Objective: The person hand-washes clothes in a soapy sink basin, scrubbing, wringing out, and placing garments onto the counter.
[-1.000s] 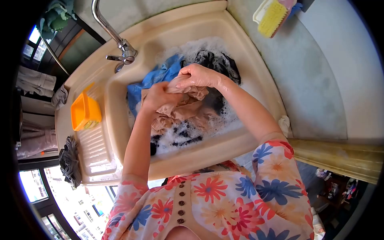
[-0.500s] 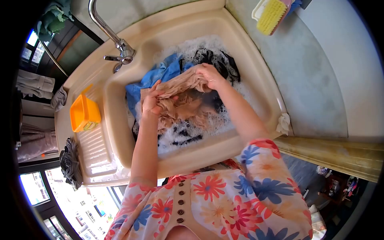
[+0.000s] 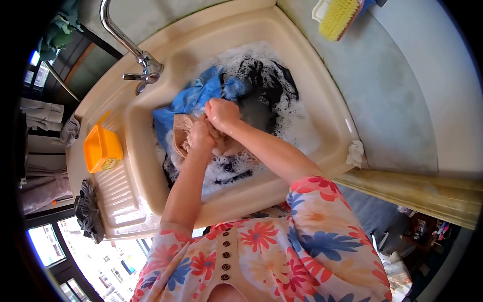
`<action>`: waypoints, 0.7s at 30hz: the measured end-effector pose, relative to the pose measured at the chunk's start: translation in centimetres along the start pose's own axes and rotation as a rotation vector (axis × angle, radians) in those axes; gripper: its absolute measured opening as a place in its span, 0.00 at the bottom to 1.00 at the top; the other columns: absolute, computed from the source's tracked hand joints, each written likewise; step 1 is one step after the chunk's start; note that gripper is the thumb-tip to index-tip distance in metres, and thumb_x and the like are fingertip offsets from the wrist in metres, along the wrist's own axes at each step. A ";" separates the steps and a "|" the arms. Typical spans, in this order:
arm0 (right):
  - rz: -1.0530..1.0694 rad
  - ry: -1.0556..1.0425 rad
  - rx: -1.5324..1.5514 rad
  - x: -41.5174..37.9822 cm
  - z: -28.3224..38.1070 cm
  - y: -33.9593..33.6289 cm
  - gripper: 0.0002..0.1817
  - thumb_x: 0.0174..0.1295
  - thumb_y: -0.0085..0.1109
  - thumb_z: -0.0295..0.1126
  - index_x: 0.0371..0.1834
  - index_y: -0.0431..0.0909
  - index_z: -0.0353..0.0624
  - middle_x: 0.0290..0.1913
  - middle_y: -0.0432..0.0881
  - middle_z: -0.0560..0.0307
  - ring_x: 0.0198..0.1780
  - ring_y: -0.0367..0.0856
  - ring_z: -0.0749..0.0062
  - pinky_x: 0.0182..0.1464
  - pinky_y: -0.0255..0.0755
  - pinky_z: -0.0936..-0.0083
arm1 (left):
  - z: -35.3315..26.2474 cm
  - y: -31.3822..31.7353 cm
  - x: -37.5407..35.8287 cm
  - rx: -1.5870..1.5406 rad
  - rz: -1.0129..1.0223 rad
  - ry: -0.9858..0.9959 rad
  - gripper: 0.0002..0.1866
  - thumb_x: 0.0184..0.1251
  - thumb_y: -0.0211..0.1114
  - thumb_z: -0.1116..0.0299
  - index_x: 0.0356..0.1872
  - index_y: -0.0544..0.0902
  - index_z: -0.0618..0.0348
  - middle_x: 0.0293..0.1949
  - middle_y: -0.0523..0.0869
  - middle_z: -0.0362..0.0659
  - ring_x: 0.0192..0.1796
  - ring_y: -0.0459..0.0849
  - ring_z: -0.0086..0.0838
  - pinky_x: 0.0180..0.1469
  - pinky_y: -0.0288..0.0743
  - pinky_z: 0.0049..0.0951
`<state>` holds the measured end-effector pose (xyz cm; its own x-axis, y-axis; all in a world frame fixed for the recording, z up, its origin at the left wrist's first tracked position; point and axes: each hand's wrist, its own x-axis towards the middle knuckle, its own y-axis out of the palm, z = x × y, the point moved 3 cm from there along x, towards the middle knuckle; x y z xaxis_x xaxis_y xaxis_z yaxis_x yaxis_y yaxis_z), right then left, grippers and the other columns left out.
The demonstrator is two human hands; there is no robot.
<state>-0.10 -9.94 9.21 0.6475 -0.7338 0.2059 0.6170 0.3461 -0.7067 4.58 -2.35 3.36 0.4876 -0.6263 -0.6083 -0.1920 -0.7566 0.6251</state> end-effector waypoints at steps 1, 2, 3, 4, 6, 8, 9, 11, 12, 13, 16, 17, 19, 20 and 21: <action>0.005 -0.117 0.056 -1.0 0.9 -0.5 0.14 0.56 0.48 0.41 0.23 0.77 0.44 0.25 0.79 0.48 0.27 0.78 0.50 0.31 0.71 0.55 | 0.3 -0.8 1.0 -0.087 0.197 -0.039 0.09 0.62 0.54 0.65 0.34 0.78 0.58 0.28 0.79 0.40 0.30 0.76 0.31 0.30 0.72 0.29; 0.007 -0.234 0.115 -2.4 2.2 -1.3 0.13 0.56 0.48 0.41 0.25 0.77 0.45 0.26 0.79 0.47 0.28 0.79 0.50 0.32 0.71 0.55 | 0.5 -1.8 2.1 -0.170 0.395 -0.075 0.08 0.62 0.54 0.65 0.35 0.78 0.58 0.30 0.80 0.41 0.32 0.78 0.32 0.32 0.74 0.29; 0.227 -0.238 0.052 -4.0 4.6 -3.1 0.13 0.57 0.48 0.41 0.26 0.77 0.46 0.29 0.79 0.47 0.32 0.79 0.51 0.34 0.71 0.56 | 0.4 -1.4 1.8 -0.251 0.591 -0.115 0.08 0.63 0.55 0.66 0.35 0.78 0.59 0.32 0.81 0.41 0.35 0.80 0.33 0.34 0.75 0.29; 0.201 -0.164 0.038 -3.6 3.0 -3.0 0.13 0.57 0.48 0.42 0.26 0.77 0.45 0.30 0.79 0.46 0.33 0.79 0.51 0.35 0.71 0.56 | 0.8 -1.7 2.4 -0.140 0.379 -0.127 0.08 0.62 0.55 0.66 0.36 0.78 0.59 0.33 0.81 0.42 0.36 0.80 0.33 0.35 0.75 0.30; 0.144 -0.026 0.018 -1.1 -2.3 -2.1 0.15 0.57 0.49 0.44 0.27 0.76 0.44 0.32 0.79 0.45 0.35 0.79 0.51 0.37 0.70 0.57 | -0.1 1.0 0.5 0.085 -0.043 -0.133 0.09 0.61 0.57 0.67 0.39 0.78 0.60 0.34 0.82 0.42 0.39 0.81 0.33 0.37 0.76 0.31; 0.210 0.136 -0.034 1.5 -8.7 -3.5 0.18 0.57 0.50 0.48 0.29 0.76 0.43 0.32 0.79 0.44 0.35 0.79 0.51 0.37 0.70 0.58 | -1.1 2.7 -1.4 0.141 0.044 -0.184 0.12 0.58 0.61 0.69 0.42 0.77 0.61 0.35 0.81 0.42 0.38 0.80 0.34 0.37 0.77 0.34; 0.159 0.192 -0.062 1.9 -9.7 -4.6 0.19 0.57 0.50 0.49 0.29 0.76 0.43 0.33 0.79 0.44 0.36 0.79 0.50 0.38 0.70 0.58 | -1.0 1.8 -0.5 0.106 0.036 -0.155 0.11 0.56 0.62 0.70 0.41 0.77 0.60 0.35 0.81 0.44 0.38 0.80 0.35 0.39 0.78 0.37; 0.068 0.169 -0.139 1.6 -10.7 -6.4 0.20 0.57 0.49 0.51 0.28 0.76 0.43 0.33 0.80 0.45 0.36 0.78 0.50 0.38 0.71 0.59 | -1.8 1.9 -1.3 0.058 -0.003 -0.032 0.16 0.55 0.62 0.76 0.47 0.74 0.60 0.40 0.80 0.44 0.43 0.79 0.35 0.43 0.78 0.40; 0.027 0.096 -0.167 0.3 -10.9 -6.3 0.20 0.58 0.48 0.51 0.27 0.76 0.44 0.32 0.80 0.46 0.36 0.78 0.51 0.38 0.71 0.59 | -1.8 1.3 -0.5 0.075 0.046 0.005 0.19 0.55 0.62 0.76 0.50 0.71 0.62 0.41 0.79 0.44 0.43 0.78 0.33 0.44 0.76 0.35; -0.010 0.027 -0.193 -1.1 -11.0 -6.0 0.21 0.58 0.48 0.51 0.26 0.76 0.44 0.32 0.80 0.46 0.37 0.78 0.51 0.38 0.71 0.60 | -1.4 0.3 0.7 0.093 0.092 0.040 0.22 0.55 0.62 0.76 0.53 0.69 0.64 0.42 0.78 0.43 0.44 0.77 0.32 0.44 0.75 0.31; 0.547 -0.140 -0.393 -2.2 -16.2 -1.7 0.16 0.58 0.49 0.46 0.29 0.79 0.45 0.26 0.78 0.48 0.38 0.78 0.53 0.40 0.71 0.59 | -0.3 -0.4 1.2 0.142 0.103 0.054 0.24 0.58 0.59 0.75 0.56 0.66 0.65 0.45 0.77 0.45 0.46 0.77 0.31 0.50 0.72 0.30; 0.537 -0.222 -0.559 -1.4 -16.1 -2.5 0.14 0.58 0.49 0.43 0.29 0.80 0.47 0.29 0.80 0.50 0.37 0.79 0.54 0.40 0.72 0.61 | 0.1 -0.6 1.8 0.154 0.092 0.044 0.23 0.59 0.58 0.75 0.56 0.66 0.63 0.46 0.76 0.46 0.46 0.77 0.33 0.51 0.73 0.34; 0.389 0.326 -0.151 -0.2 -11.4 -4.0 0.10 0.53 0.54 0.40 0.23 0.80 0.49 0.29 0.81 0.54 0.35 0.79 0.58 0.36 0.72 0.62 | 0.5 -1.0 2.3 0.115 0.107 -0.052 0.20 0.62 0.55 0.74 0.56 0.67 0.60 0.47 0.76 0.46 0.47 0.78 0.33 0.52 0.73 0.36; 0.269 0.241 -0.168 -0.8 -7.5 -4.3 0.08 0.50 0.56 0.39 0.21 0.79 0.49 0.30 0.81 0.55 0.35 0.79 0.59 0.35 0.72 0.63 | 0.8 -0.9 2.4 0.069 0.141 -0.142 0.18 0.62 0.54 0.73 0.55 0.68 0.60 0.48 0.76 0.46 0.47 0.78 0.33 0.52 0.73 0.35; 0.267 0.072 -0.010 -2.4 -3.5 -4.0 0.08 0.50 0.56 0.39 0.22 0.79 0.50 0.29 0.81 0.56 0.35 0.79 0.59 0.34 0.72 0.62 | 0.9 -0.6 2.6 0.024 0.180 -0.231 0.17 0.63 0.54 0.71 0.54 0.70 0.60 0.48 0.76 0.45 0.47 0.78 0.33 0.52 0.73 0.34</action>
<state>-5.71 -11.64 9.20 0.7530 -0.6569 -0.0372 0.4240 0.5277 -0.7360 5.15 -3.69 0.95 0.2380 -0.7749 -0.5855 -0.2793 -0.6320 0.7229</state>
